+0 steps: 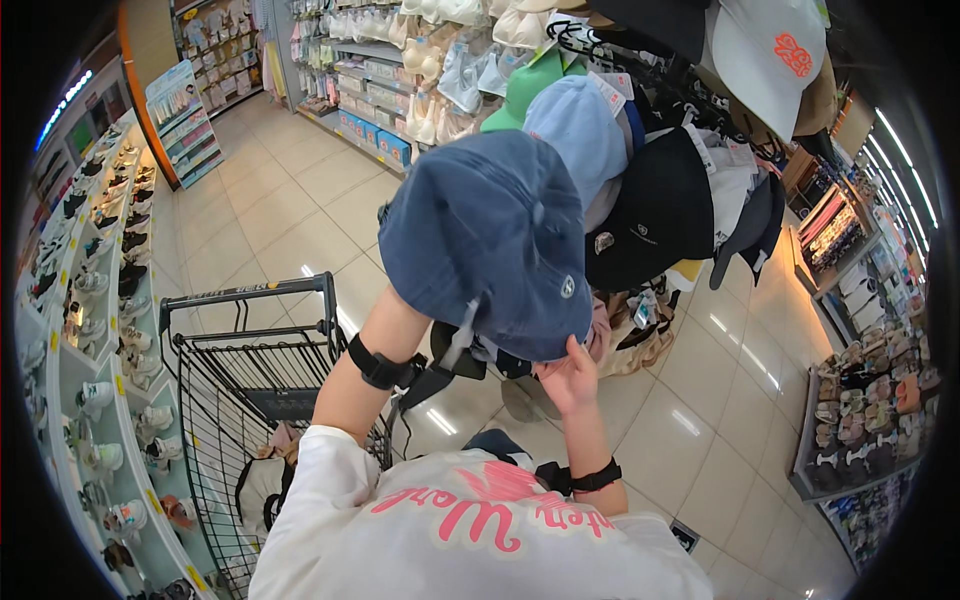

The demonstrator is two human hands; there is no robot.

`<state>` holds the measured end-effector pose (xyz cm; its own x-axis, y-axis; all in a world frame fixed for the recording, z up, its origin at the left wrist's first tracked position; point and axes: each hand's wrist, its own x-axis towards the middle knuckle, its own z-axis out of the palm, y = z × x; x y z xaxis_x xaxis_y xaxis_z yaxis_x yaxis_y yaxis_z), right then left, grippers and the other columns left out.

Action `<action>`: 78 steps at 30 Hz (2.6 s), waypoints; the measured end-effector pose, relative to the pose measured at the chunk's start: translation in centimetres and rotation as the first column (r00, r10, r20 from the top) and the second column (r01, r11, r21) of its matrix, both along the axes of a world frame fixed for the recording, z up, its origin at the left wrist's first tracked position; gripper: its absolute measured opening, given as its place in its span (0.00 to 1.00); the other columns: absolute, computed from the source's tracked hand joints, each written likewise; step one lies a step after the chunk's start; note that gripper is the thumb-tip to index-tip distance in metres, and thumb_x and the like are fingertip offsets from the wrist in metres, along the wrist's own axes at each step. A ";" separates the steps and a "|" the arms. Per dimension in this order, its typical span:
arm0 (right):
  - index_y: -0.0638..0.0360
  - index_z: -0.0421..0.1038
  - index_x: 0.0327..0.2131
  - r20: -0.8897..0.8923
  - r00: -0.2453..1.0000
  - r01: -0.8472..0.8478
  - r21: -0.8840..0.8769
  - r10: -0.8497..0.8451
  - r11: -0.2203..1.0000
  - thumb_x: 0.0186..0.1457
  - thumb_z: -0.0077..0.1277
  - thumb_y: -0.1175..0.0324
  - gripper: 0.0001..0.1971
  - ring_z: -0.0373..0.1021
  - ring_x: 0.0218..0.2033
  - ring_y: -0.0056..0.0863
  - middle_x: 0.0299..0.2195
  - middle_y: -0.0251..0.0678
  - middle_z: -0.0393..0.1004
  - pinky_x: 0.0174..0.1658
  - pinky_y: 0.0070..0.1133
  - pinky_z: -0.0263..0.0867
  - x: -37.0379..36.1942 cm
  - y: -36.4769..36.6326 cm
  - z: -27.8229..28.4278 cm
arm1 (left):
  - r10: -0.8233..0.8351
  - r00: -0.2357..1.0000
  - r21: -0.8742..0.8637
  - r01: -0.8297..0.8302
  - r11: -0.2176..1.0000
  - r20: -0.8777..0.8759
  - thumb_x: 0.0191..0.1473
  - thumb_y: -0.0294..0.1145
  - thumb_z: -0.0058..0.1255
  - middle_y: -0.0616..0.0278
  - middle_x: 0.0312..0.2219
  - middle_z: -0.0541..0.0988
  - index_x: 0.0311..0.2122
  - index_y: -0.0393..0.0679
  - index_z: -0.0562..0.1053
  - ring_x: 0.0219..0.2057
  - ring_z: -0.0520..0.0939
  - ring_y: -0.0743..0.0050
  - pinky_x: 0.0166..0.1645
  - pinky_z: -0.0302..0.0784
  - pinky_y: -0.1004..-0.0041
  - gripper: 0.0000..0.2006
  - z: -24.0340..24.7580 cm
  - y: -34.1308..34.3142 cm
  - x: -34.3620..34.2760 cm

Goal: Browsing and examining various hats and visors on a display rack in a supermarket.

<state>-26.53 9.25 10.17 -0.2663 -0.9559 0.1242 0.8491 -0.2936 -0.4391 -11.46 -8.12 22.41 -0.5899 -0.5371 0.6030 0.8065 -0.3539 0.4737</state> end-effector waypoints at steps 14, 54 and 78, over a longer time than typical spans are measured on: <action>0.58 0.55 0.51 -0.152 0.988 -0.004 0.038 0.010 0.999 0.55 0.39 0.65 0.20 0.60 0.50 0.33 0.49 0.36 0.61 0.50 0.31 0.58 -2.1 0.2 -3.9 | 0.065 0.893 -0.256 0.057 0.965 0.445 0.54 0.37 0.39 0.57 0.52 0.60 0.54 0.42 0.55 0.52 0.62 0.69 0.56 0.57 0.71 0.23 -6.4 3.3 0.8; 0.64 0.51 0.52 -0.037 0.997 0.073 -0.025 -0.074 0.997 0.56 0.37 0.66 0.22 0.58 0.51 0.33 0.51 0.40 0.59 0.53 0.31 0.54 -3.6 2.0 -0.9 | 0.225 0.838 -0.111 -0.196 0.974 0.496 0.56 0.45 0.28 0.57 0.48 0.65 0.54 0.38 0.54 0.49 0.67 0.69 0.54 0.60 0.70 0.25 -4.8 1.1 -2.7; 0.59 0.43 0.56 -0.769 0.505 0.449 -0.154 -0.392 0.880 0.50 0.46 0.71 0.32 0.52 0.54 0.29 0.54 0.33 0.53 0.53 0.26 0.53 -4.2 1.0 -3.4 | 0.537 0.527 -0.444 -0.303 0.843 0.659 0.42 0.27 0.56 0.66 0.28 0.76 0.34 0.34 0.72 0.30 0.73 0.83 0.36 0.70 0.79 0.12 -1.1 4.3 -0.1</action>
